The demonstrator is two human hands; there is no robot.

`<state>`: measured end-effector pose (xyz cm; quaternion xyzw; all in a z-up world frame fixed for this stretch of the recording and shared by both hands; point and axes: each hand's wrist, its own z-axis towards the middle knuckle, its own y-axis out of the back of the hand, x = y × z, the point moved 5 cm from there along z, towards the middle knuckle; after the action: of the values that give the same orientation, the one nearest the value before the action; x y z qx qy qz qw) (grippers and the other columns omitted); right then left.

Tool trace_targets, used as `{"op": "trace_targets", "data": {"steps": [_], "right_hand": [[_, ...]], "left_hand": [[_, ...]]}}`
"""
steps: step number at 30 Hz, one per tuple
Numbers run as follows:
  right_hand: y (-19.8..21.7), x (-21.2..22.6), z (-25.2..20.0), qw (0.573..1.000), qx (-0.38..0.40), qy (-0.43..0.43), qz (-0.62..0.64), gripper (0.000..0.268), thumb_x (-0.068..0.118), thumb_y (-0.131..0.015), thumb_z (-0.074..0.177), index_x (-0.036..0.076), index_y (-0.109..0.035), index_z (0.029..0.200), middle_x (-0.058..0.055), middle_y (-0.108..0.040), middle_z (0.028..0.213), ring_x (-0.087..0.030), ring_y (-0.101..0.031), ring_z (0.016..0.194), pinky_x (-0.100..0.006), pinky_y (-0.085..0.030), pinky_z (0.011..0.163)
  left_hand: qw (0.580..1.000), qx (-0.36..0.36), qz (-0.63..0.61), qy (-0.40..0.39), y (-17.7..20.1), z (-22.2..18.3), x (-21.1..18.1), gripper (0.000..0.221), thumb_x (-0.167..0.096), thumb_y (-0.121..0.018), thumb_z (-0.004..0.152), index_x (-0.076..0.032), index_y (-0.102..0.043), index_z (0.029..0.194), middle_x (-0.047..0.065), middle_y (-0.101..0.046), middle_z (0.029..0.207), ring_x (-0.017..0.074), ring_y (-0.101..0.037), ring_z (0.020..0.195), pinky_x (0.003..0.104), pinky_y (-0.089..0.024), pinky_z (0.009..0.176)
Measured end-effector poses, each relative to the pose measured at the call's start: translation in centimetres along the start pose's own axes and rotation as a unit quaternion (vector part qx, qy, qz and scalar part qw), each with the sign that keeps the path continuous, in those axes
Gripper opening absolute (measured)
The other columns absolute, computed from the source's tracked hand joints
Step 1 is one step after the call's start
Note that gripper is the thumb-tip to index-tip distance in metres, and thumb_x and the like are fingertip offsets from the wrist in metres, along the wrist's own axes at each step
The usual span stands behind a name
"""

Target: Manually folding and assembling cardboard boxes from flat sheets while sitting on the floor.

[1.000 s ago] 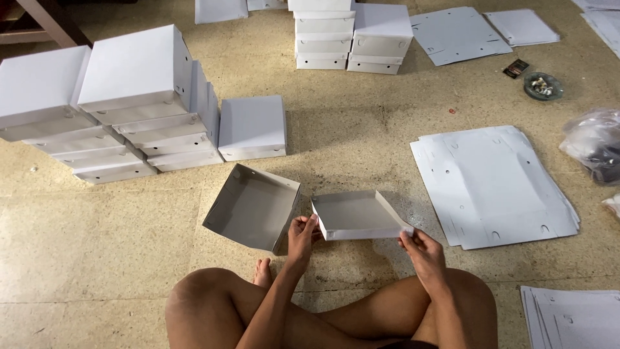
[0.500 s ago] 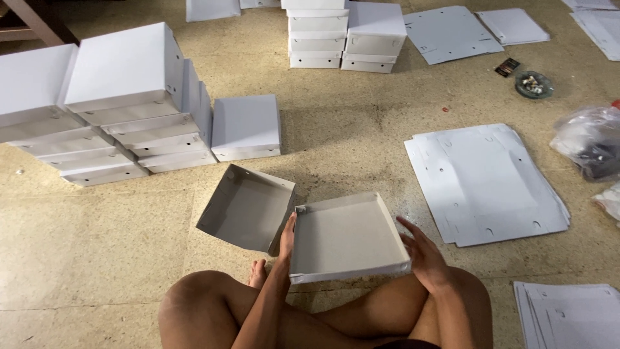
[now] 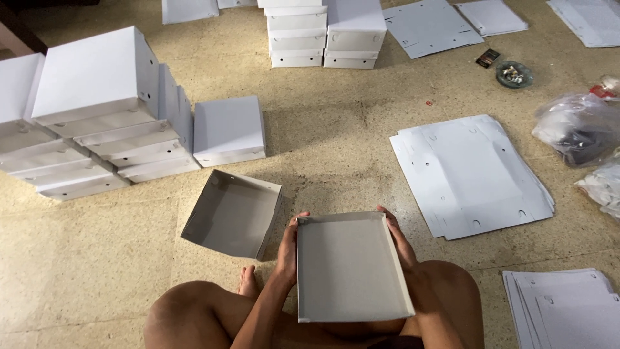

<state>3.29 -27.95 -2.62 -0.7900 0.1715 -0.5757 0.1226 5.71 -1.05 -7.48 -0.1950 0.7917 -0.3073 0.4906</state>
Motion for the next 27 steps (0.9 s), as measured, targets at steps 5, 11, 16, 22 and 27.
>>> {"op": "trace_targets", "data": {"steps": [5, 11, 16, 22, 27], "right_hand": [[2.4, -2.5, 0.8, 0.999, 0.021, -0.014, 0.038, 0.046, 0.036, -0.040, 0.105, 0.017, -0.048, 0.147, -0.021, -0.063, 0.122, -0.031, -0.060, 0.111, -0.048, -0.040, 0.109], [-1.2, -0.1, -1.3, 0.997, 0.066, 0.029, 0.012, 0.034, 0.039, -0.036, 0.109, 0.013, -0.055, 0.119, -0.004, -0.052, 0.086, -0.013, -0.047, 0.072, -0.033, -0.038, 0.064], [-2.9, 2.0, -3.2, 0.998, 0.066, 0.006, 0.020, 0.029, 0.037, -0.048, 0.105, 0.013, -0.059, 0.114, -0.003, -0.049, 0.087, -0.013, -0.043, 0.074, -0.032, -0.035, 0.064], [-1.7, 4.2, -3.8, 0.965, -0.056, -0.046, -0.251, 0.058, 0.048, -0.046, 0.092, 0.020, -0.061, 0.140, -0.008, -0.061, 0.145, -0.028, -0.058, 0.130, -0.048, -0.044, 0.106], [2.8, 3.7, -4.3, 0.989, -0.147, 0.000, 0.000, 0.032, 0.020, -0.058, 0.100, -0.001, -0.066, 0.122, -0.016, -0.067, 0.106, -0.025, -0.066, 0.088, -0.037, -0.056, 0.079]], "left_hand": [[1.000, 0.014, -0.006, -0.022, -2.2, -1.5, -1.4, 0.039, -0.036, -0.028, 0.108, -0.015, -0.052, 0.131, 0.025, -0.051, 0.145, 0.0374, -0.051, 0.125, 0.055, -0.038, 0.097], [0.995, -0.001, -0.097, -0.007, -5.0, -3.3, -3.2, 0.028, -0.035, -0.045, 0.104, -0.014, -0.059, 0.092, 0.009, -0.065, 0.129, 0.0224, -0.055, 0.115, 0.042, -0.043, 0.094], [0.995, -0.060, -0.080, 0.027, -4.6, -3.6, -3.5, 0.028, -0.034, -0.046, 0.104, -0.012, -0.057, 0.091, 0.010, -0.067, 0.125, 0.0233, -0.059, 0.107, 0.042, -0.047, 0.091], [0.917, -0.120, 0.326, -0.194, -3.4, -4.1, -8.1, 0.049, -0.045, -0.043, 0.097, -0.012, -0.055, 0.132, 0.012, -0.059, 0.135, 0.0297, -0.060, 0.121, 0.047, -0.051, 0.099], [0.613, -0.258, 0.732, -0.146, 0.7, -5.8, -10.2, 0.056, -0.039, -0.062, 0.092, -0.015, -0.047, 0.141, 0.010, -0.061, 0.129, 0.0301, -0.057, 0.123, 0.055, -0.034, 0.112]]}}
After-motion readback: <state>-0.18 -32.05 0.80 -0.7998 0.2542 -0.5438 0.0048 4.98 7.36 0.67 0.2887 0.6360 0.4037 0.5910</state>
